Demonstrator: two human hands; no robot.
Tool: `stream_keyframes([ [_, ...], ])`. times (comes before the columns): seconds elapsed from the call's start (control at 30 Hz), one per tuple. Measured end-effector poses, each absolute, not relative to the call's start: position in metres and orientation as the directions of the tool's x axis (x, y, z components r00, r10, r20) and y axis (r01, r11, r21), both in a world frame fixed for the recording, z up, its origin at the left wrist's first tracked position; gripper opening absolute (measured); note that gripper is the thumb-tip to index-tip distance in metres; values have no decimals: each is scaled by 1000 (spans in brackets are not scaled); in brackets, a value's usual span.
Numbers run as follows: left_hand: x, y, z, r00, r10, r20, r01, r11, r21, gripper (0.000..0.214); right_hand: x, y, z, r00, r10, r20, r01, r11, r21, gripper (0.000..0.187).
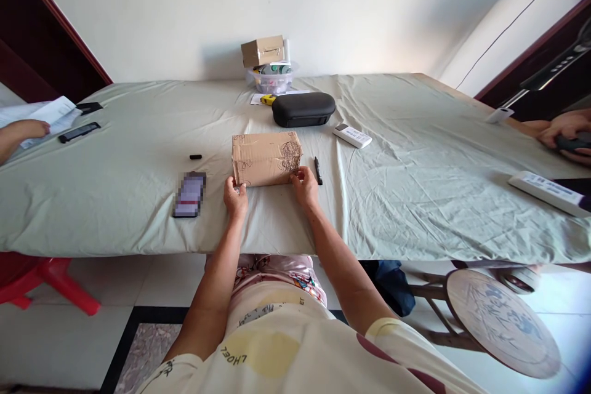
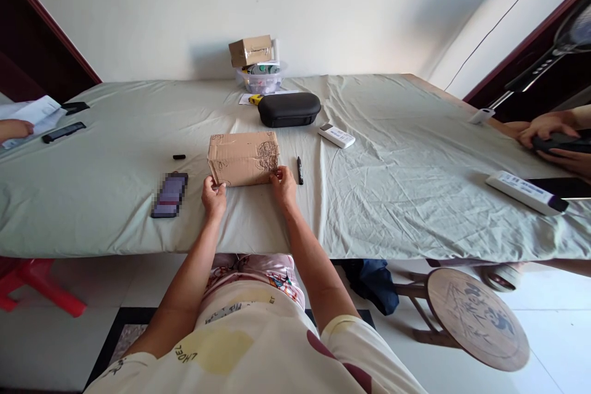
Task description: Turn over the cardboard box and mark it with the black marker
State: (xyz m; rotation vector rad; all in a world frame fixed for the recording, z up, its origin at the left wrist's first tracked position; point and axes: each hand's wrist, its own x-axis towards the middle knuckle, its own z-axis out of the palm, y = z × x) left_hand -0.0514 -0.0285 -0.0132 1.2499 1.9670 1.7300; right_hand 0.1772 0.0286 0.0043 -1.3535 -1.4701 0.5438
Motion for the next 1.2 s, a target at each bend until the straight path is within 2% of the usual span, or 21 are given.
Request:
stream_keyframes([
  [0.17, -50, -30, -11, -644, 672, 366, 415, -94, 905, 18, 179, 30, -7, 112, 915, 387, 628, 237, -741, 13],
  [0.33, -51, -30, -10, -671, 657, 343, 381, -91, 920, 20, 179, 31, -7, 133, 920, 369, 607, 219, -764, 18],
  [0.47, -49, -32, -9, -623, 684, 379, 405, -132, 905, 33, 175, 30, -2, 170, 919, 355, 505, 228, -832, 25],
  [0.63, -44, -33, -10, -581, 718, 384, 447, -113, 888, 71, 170, 28, 0, 177, 900, 399, 423, 296, -857, 26],
  [0.9, -49, -31, -17, -602, 696, 392, 433, -127, 892, 64, 169, 27, 0, 171, 876, 450, 411, 352, -841, 24],
  [1.0, -45, -31, -17, -578, 697, 425, 498, -111, 860, 69, 166, 23, -2, 152, 868, 473, 470, 357, -807, 38],
  [1.13, -31, -34, -15, -496, 716, 492, 649, -70, 757, 95, 160, 18, -5, 199, 868, 456, 578, 272, -770, 73],
  [1.2, -24, -36, -13, -477, 724, 497, 684, -49, 727, 102, 157, 17, -6, 233, 860, 453, 618, 229, -752, 82],
])
